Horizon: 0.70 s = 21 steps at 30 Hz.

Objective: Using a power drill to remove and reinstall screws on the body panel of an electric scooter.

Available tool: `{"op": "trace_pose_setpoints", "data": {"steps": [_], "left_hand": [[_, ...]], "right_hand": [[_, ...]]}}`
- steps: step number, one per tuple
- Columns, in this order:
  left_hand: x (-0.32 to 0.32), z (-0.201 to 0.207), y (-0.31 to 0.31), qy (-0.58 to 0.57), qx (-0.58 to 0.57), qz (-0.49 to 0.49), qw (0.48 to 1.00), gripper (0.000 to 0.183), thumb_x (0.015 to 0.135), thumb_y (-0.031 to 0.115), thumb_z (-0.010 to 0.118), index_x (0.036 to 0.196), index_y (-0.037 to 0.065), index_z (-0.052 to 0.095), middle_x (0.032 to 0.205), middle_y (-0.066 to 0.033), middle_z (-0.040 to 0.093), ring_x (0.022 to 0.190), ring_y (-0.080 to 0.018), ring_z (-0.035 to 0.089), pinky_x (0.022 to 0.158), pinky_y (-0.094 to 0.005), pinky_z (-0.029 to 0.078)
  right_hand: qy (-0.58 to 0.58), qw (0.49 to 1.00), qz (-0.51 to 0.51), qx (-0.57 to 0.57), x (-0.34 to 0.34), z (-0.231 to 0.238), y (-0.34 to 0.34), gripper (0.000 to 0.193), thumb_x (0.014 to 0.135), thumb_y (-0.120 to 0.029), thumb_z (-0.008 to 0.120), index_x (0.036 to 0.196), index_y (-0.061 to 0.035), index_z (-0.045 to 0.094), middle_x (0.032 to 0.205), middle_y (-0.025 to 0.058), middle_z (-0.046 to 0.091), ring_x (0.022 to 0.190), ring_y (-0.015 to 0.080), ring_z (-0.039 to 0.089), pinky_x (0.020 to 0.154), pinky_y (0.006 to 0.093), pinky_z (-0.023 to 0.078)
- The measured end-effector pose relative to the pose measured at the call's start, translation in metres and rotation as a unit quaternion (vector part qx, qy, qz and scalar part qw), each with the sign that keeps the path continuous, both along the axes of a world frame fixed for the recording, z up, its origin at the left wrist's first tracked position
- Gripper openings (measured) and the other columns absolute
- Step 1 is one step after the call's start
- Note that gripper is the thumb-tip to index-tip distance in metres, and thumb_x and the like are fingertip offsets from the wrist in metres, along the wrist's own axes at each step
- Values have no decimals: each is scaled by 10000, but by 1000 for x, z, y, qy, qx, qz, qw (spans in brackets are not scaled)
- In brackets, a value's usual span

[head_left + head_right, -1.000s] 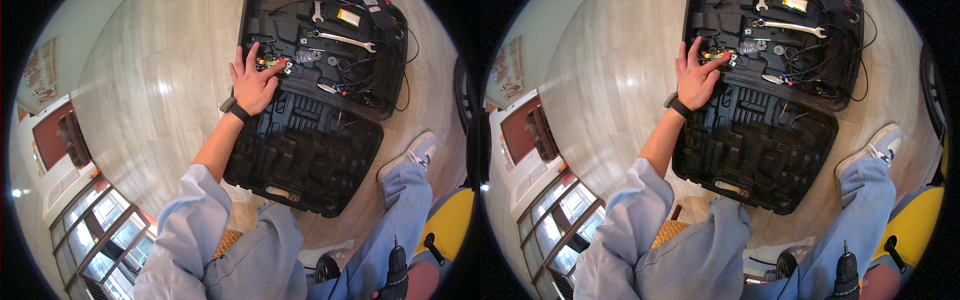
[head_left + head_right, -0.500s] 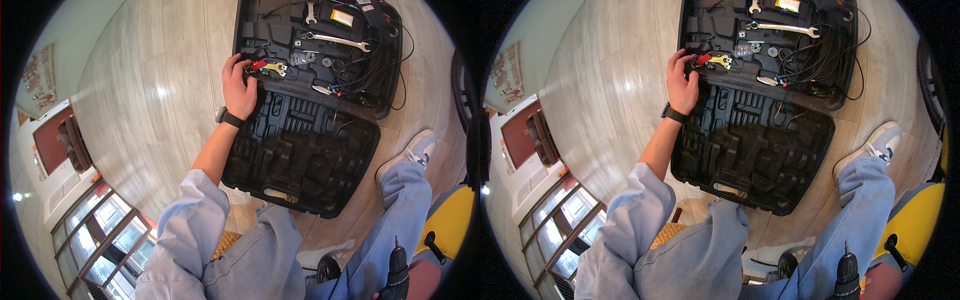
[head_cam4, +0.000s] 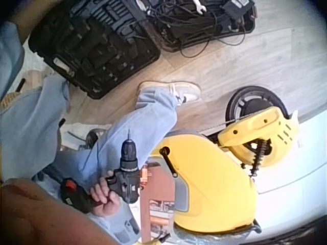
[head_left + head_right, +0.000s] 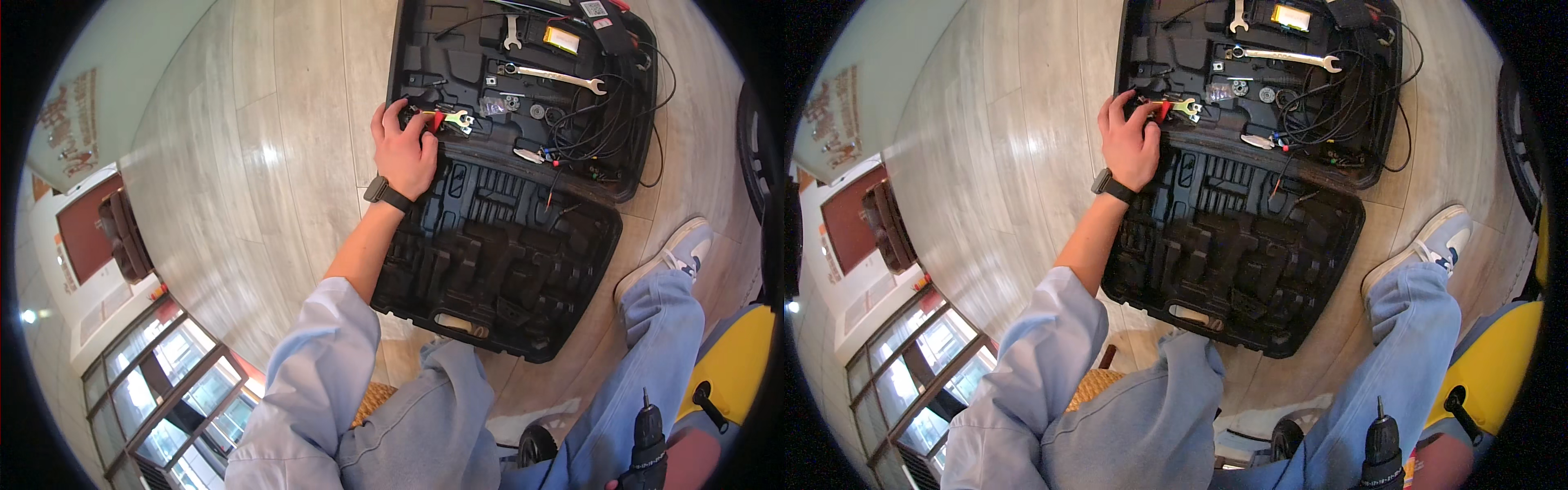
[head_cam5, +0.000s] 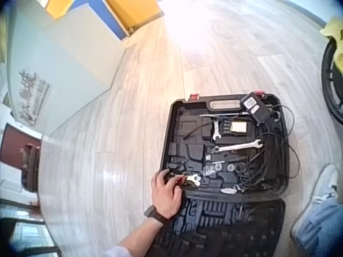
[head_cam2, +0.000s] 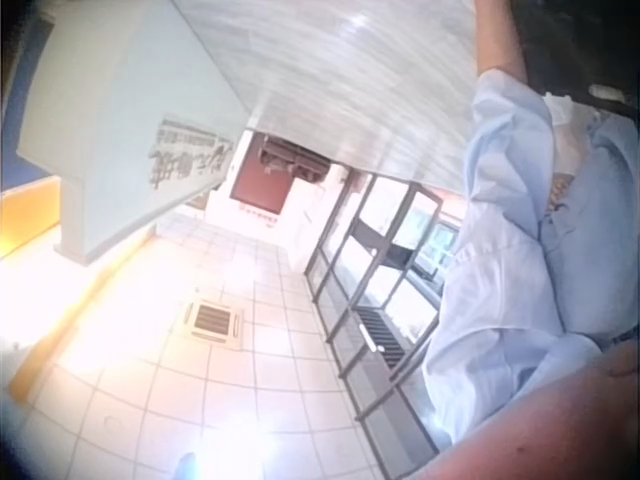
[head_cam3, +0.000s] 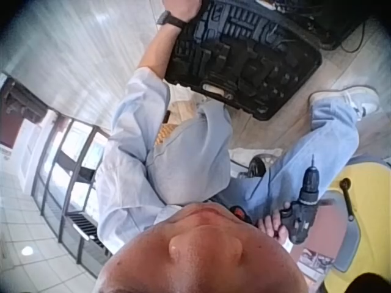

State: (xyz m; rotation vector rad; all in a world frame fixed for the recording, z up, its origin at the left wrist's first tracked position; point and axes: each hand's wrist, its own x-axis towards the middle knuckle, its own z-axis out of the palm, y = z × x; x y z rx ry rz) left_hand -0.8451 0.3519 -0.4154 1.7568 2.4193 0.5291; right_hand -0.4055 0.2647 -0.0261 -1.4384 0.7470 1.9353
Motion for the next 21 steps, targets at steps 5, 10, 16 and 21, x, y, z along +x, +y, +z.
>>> {"op": "trace_pose_setpoints", "data": {"steps": [5,10,16,21], "left_hand": [[0,-4,5,-41,22,19,999,286,751,122,571,1029,101,636,1224,-148,489,1199,-374,374,983,-458,365],[2,6,15,-17,39,17,999,306,726,123,596,1029,96,632,1239,-143,481,1209,-364,376,984,-467,360],[-15,-7,54,-19,101,-11,995,261,740,105,653,999,123,668,1148,-83,567,1175,-314,414,965,-419,372],[-14,-11,62,1,93,38,995,81,724,111,700,797,145,695,1071,-41,578,1117,-342,394,940,-422,376]], "right_hand": [[-5,1000,15,0,1,0,1,633,907,-190,588,1427,-182,227,829,-2,418,605,86,412,602,247,393],[-58,997,8,-46,-2,6,2,589,857,-149,617,1361,-94,318,781,-1,413,569,74,403,577,237,370],[-97,992,26,-78,-13,12,13,568,808,-127,642,1293,-59,353,776,-10,415,548,60,381,563,225,341],[-50,995,82,-11,-29,15,27,562,852,-184,637,1338,-113,363,780,-13,411,570,67,389,562,226,373]]}}
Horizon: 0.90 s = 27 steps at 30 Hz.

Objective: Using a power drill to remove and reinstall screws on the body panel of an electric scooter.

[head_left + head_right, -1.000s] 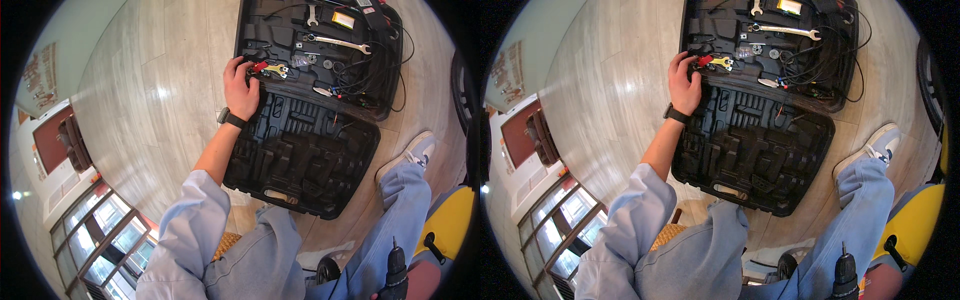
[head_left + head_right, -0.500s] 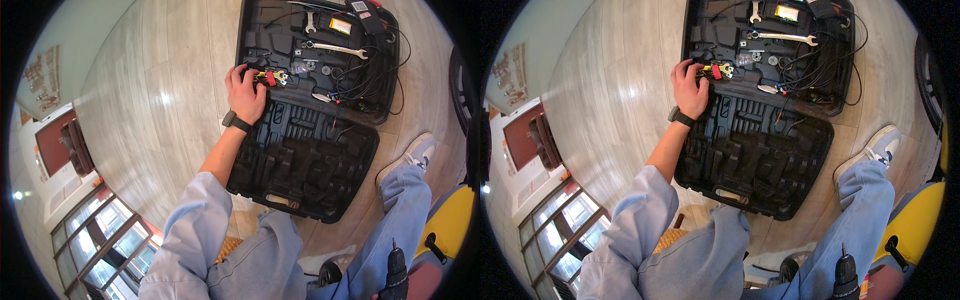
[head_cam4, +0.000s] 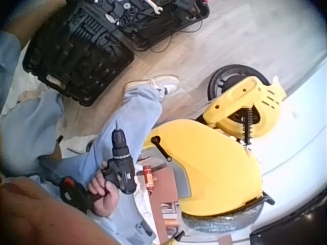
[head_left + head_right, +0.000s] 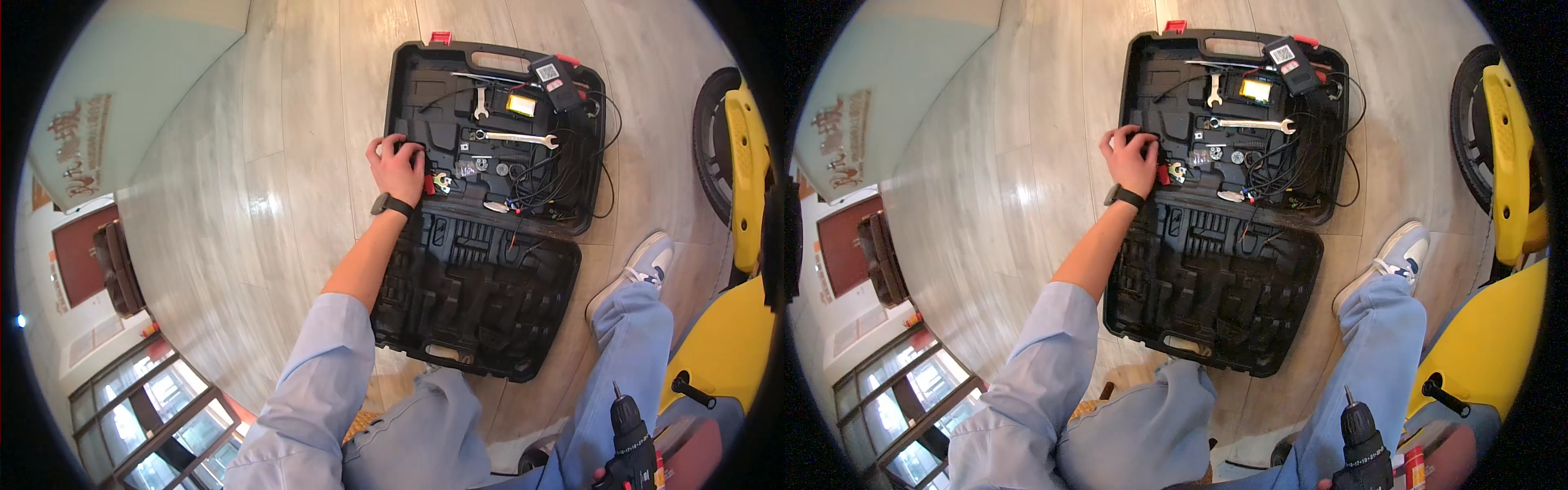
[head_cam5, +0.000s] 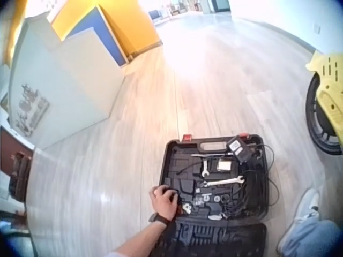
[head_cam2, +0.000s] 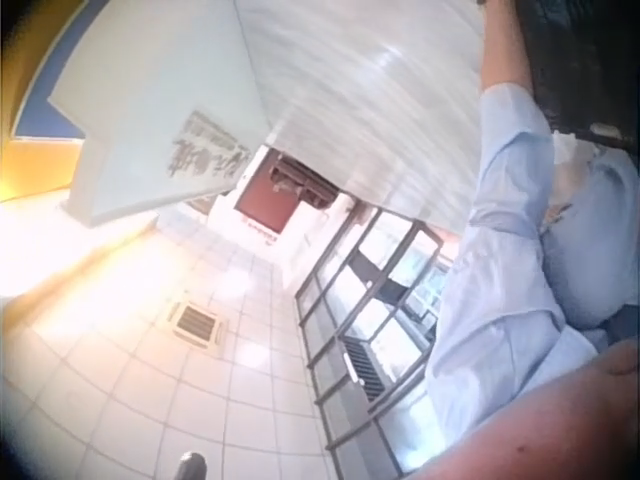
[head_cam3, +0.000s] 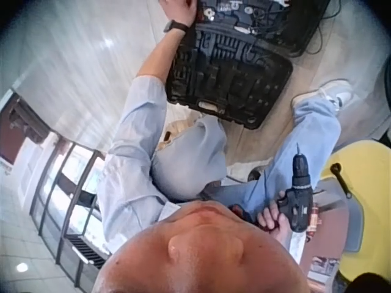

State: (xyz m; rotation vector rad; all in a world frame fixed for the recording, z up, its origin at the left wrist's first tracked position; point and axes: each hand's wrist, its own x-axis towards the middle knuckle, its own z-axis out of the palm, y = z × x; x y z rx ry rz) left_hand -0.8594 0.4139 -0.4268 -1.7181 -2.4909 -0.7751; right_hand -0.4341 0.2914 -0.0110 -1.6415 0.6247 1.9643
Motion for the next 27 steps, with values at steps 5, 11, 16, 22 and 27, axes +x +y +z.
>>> {"op": "trace_pose_setpoints", "data": {"steps": [5,11,16,22,27], "left_hand": [[5,11,1,27,-28,-27,999,109,684,147,709,787,166,680,1069,-36,572,1135,-339,398,941,-477,351],[-27,27,40,70,-138,-75,985,123,695,238,659,804,181,667,1016,-10,578,1054,-280,469,902,-470,357],[-54,18,104,78,-52,-125,988,170,723,145,636,891,161,656,997,-27,611,969,-281,551,758,-431,485],[-63,5,153,339,-156,-265,889,253,861,146,489,1096,168,581,1111,7,587,1033,-211,537,800,-418,468],[-54,10,164,369,-220,-230,873,187,845,148,520,1018,170,587,1002,-6,614,1013,-189,551,765,-394,461]], "right_hand": [[-9,999,-40,30,-2,6,-12,559,852,-149,602,1346,-79,349,789,-2,421,566,61,399,554,217,373],[-10,998,-58,29,-6,7,-9,558,854,-136,591,1349,-64,344,789,5,420,559,57,396,550,212,374],[-3,997,-73,25,-8,3,-8,559,847,-137,599,1343,-63,352,779,-1,417,545,52,389,538,210,369],[-68,997,-29,-15,-9,-4,0,591,810,-181,652,1321,-70,378,751,-18,419,513,47,381,486,198,348],[-64,997,-24,-28,-5,-5,-3,606,794,-207,673,1311,-76,385,747,-27,421,502,43,375,467,188,332]]}}
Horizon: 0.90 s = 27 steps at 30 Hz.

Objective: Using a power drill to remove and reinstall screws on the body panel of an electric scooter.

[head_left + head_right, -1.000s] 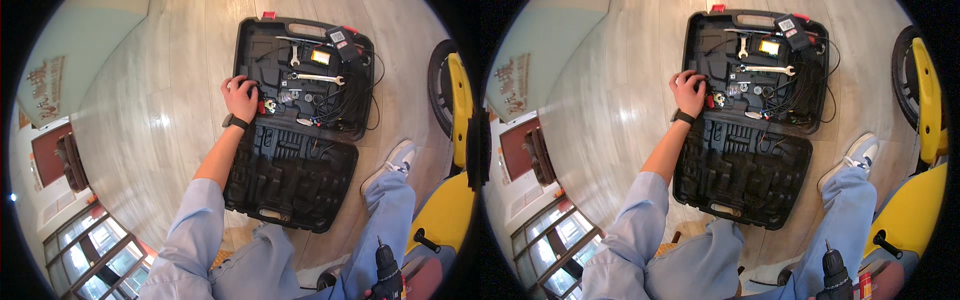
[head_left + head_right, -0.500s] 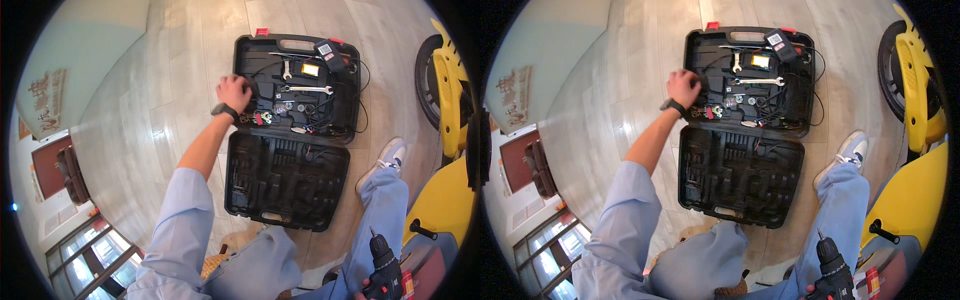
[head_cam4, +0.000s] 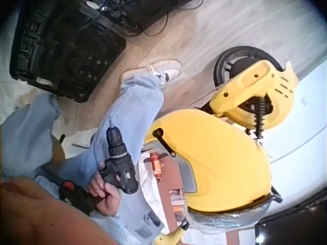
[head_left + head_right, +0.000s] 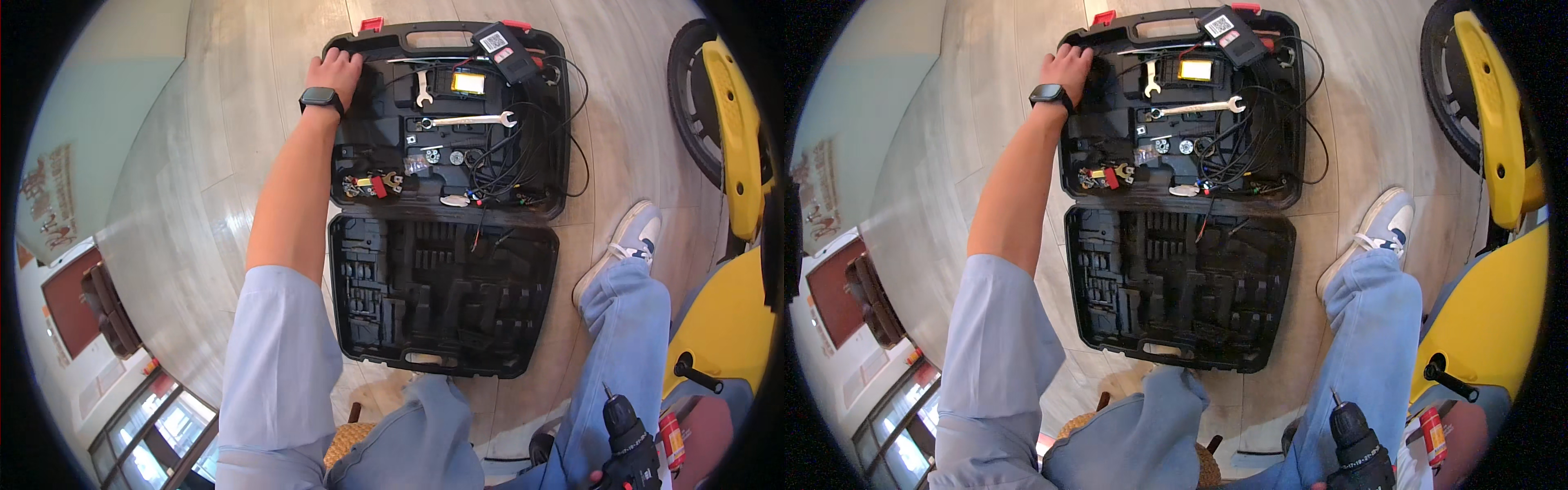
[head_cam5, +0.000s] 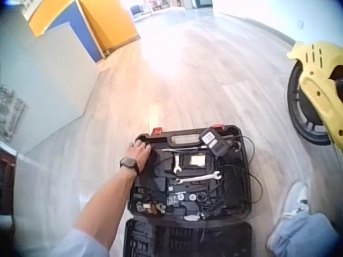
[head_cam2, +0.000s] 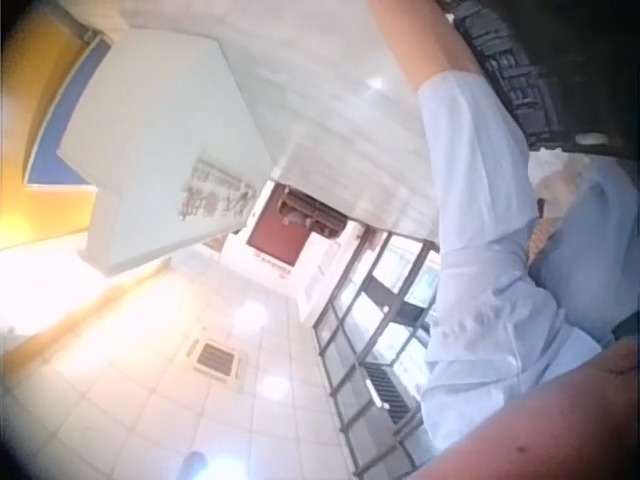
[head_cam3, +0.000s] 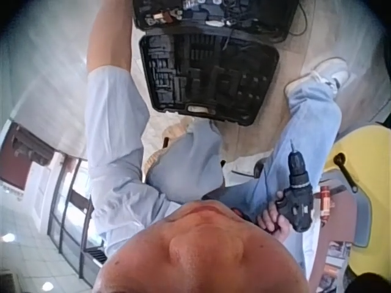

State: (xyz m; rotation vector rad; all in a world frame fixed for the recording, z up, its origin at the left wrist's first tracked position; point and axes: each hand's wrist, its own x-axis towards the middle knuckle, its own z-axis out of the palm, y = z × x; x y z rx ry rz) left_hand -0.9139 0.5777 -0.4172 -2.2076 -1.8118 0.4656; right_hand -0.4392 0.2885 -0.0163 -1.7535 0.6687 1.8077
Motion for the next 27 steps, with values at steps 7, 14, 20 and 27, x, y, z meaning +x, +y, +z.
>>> {"op": "trace_pose_setpoints", "data": {"steps": [7,14,20,27], "left_hand": [[-3,8,-24,-183,61,78,978,175,786,108,620,958,105,651,866,-65,651,841,-221,620,730,-368,486],[111,101,-147,-800,62,224,553,287,761,-31,692,1031,5,603,868,-35,654,759,-73,579,690,-212,471],[146,139,-211,-877,30,168,449,262,781,-114,613,1018,-7,583,929,-106,642,805,-125,591,730,-247,476],[170,148,-230,-923,-21,116,365,290,817,-121,567,1096,-48,595,1039,-125,598,940,-163,591,815,-275,476]], "right_hand": [[-2,1000,0,-5,3,4,3,603,795,-212,672,1311,-77,389,744,-35,416,498,40,363,468,191,326],[13,999,7,38,-5,3,-9,586,821,-194,656,1325,-76,382,755,-26,420,518,46,380,481,202,332],[42,998,19,42,1,-4,-12,572,835,-167,639,1334,-74,375,766,-16,426,538,55,401,501,209,347],[48,998,-7,49,14,-8,-25,568,846,-150,624,1345,-76,362,774,-6,431,558,65,420,527,219,365]]}}
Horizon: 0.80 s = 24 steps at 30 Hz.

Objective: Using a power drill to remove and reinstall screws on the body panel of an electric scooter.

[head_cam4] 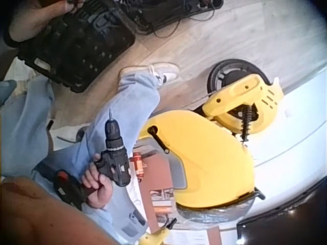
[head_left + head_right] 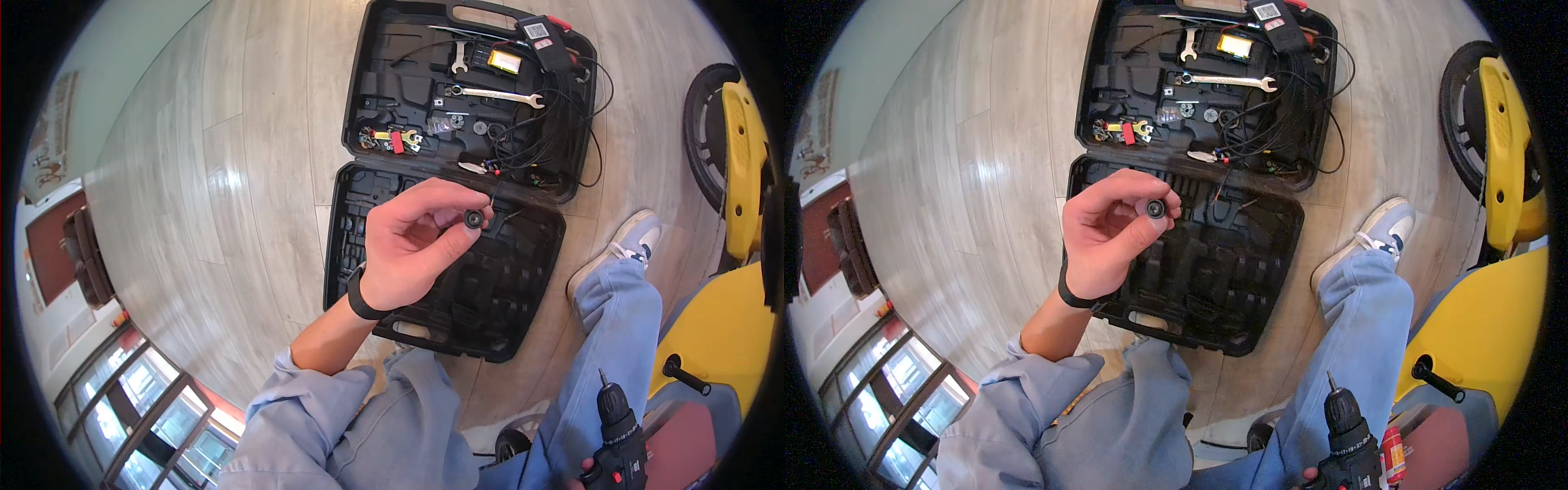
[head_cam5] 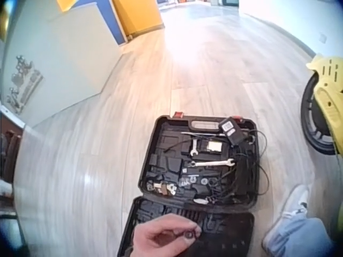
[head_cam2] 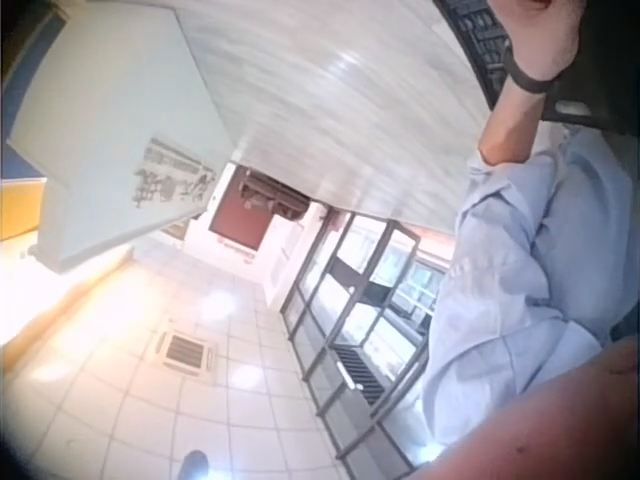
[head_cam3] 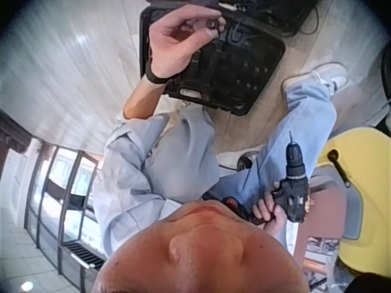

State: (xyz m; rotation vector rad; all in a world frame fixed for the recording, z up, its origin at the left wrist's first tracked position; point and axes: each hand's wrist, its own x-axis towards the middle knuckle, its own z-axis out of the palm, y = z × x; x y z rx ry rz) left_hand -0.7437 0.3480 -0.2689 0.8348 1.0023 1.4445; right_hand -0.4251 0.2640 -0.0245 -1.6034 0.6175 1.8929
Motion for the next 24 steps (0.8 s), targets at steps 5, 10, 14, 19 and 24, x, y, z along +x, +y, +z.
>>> {"op": "trace_pose_setpoints", "data": {"steps": [5,10,14,19,24], "left_hand": [[7,9,-4,3,-9,-11,1000,292,819,-120,565,1098,-44,601,1037,-131,593,937,-172,590,814,-272,476],[18,12,-8,21,-2,-21,1000,317,813,-125,576,1119,-43,582,1024,-124,599,942,-162,594,816,-258,481],[25,17,-11,80,-21,18,996,379,793,-131,602,1150,-27,524,958,-131,637,904,-167,622,803,-272,507],[31,13,-11,124,-30,26,991,348,777,-138,613,1097,-24,539,921,-153,652,874,-193,631,789,-300,516],[26,9,-18,136,-22,-56,989,213,752,-128,626,945,-40,643,947,-137,660,892,-194,642,770,-267,507]], "right_hand": [[7,1000,-17,2,9,-2,-6,572,857,-144,609,1358,-75,342,780,-2,434,571,69,426,547,227,380],[15,999,-35,24,18,-5,-12,567,861,-124,593,1360,-60,331,788,3,428,578,68,424,558,234,391],[14,999,-26,21,23,-8,-12,568,861,-120,592,1360,-57,328,795,7,427,579,70,425,559,235,390],[5,998,-54,25,16,-3,-9,564,847,-118,599,1343,-37,344,793,6,427,568,69,419,552,233,387],[-22,999,-33,19,18,1,-12,578,830,-142,619,1334,-33,357,769,0,420,545,62,405,537,225,376]]}}
